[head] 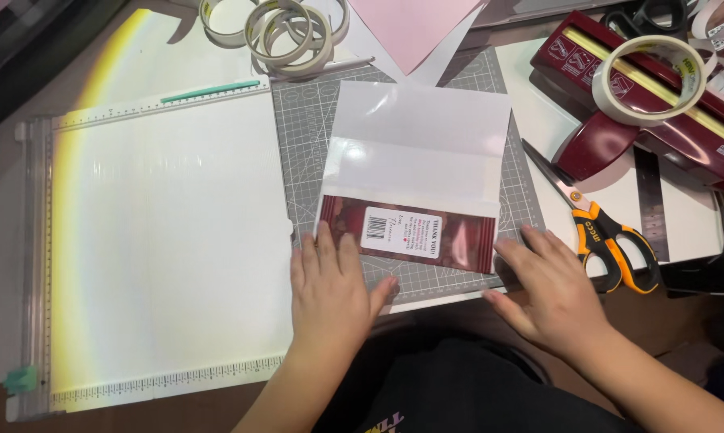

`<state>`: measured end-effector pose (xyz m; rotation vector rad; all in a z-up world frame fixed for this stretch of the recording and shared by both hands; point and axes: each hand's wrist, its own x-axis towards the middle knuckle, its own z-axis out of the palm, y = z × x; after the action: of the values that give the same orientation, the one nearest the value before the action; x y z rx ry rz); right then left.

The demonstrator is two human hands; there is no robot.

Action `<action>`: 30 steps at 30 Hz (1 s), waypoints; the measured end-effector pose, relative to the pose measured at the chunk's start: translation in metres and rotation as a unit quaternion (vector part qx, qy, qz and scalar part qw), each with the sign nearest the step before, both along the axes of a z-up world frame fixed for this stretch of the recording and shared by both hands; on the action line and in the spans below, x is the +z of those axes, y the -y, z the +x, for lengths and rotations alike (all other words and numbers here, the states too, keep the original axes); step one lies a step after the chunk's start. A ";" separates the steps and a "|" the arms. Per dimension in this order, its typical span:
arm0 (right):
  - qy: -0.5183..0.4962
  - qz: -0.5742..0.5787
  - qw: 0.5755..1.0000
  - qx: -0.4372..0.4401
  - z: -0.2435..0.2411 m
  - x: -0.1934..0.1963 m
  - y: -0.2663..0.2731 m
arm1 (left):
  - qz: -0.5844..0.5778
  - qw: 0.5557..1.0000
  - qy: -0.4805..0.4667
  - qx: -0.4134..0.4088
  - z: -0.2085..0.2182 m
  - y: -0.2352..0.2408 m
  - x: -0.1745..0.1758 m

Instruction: The person applies clear adhesive tape to the edges of a white sheet of paper on a cutting mat. They use scissors to cut the tape, then place a small red rectangular package onto the taped area and press it down. The person folds the paper over the package and smooths the surface.

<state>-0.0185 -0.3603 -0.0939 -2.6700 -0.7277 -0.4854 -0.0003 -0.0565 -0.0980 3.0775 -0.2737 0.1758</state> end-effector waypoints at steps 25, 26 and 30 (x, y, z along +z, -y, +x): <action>-0.087 -0.154 0.977 0.120 0.055 -0.011 -0.132 | 0.045 0.997 0.057 0.009 -0.017 0.007 -0.014; -0.087 -0.156 0.977 0.118 0.057 -0.011 -0.127 | 0.043 0.997 0.058 0.007 -0.017 0.008 -0.014; -0.080 -0.209 0.970 0.095 0.064 -0.012 -0.107 | 0.049 0.997 0.062 0.008 -0.016 0.007 -0.012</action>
<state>0.0453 -0.2533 -0.1060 -2.9300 -1.1276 -0.0677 -0.0164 -0.0640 -0.1104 3.1707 -0.2709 0.3645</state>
